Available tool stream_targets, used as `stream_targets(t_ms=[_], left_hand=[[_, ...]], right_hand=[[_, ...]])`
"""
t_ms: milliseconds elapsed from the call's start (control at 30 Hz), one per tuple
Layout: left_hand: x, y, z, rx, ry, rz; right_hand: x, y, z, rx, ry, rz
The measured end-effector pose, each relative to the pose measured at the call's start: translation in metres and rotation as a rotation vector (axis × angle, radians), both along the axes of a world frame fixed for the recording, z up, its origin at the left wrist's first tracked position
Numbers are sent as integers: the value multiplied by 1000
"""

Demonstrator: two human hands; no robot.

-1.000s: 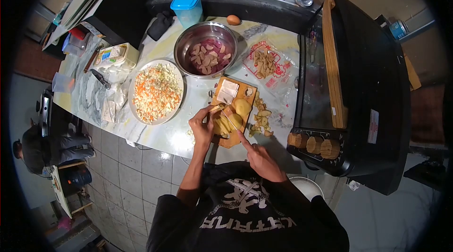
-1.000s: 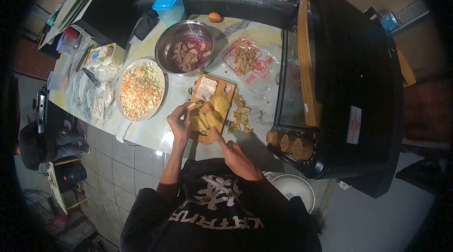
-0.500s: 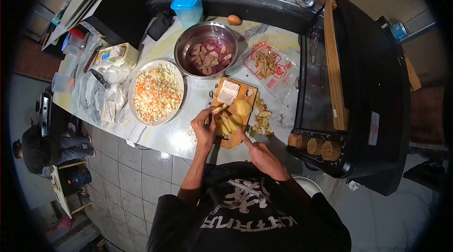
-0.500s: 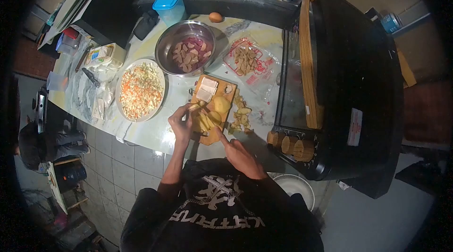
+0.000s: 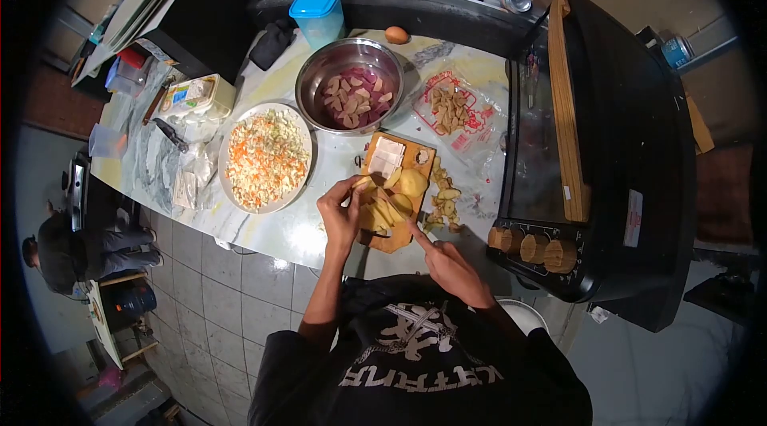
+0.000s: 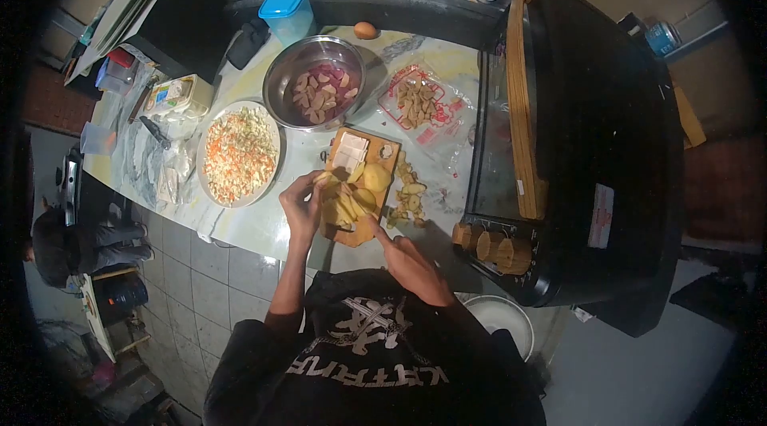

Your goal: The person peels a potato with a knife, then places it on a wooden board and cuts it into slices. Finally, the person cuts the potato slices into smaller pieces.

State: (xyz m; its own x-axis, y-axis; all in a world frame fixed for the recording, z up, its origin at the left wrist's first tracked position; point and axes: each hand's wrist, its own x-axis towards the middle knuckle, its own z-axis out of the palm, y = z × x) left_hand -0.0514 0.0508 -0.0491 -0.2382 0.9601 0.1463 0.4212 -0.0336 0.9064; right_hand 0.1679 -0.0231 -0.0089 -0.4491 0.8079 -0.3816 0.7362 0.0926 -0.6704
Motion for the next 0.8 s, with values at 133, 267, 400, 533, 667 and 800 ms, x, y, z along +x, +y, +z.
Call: stream_targets(t_ms=[133,267,400,533,667,800], left_hand=[[2,3,6,31,2,-75],[3,0,-7,25,-62,-37],[3,-1,-7,74,-10,-44],[6,0,-11,89,-37,-5],[8,-1,-11,91,19,-23],[10,-2,-14,126,18,10]], right_hand=[[0,2,14,-63,14,-37],[2,-3,9,115,106,-72],[1,-4,16,55,113,-70],[-2,-8,19,84,165,-89],[-4,-11,25,138,175,-69],[-5,-11,26,122,159,-66]])
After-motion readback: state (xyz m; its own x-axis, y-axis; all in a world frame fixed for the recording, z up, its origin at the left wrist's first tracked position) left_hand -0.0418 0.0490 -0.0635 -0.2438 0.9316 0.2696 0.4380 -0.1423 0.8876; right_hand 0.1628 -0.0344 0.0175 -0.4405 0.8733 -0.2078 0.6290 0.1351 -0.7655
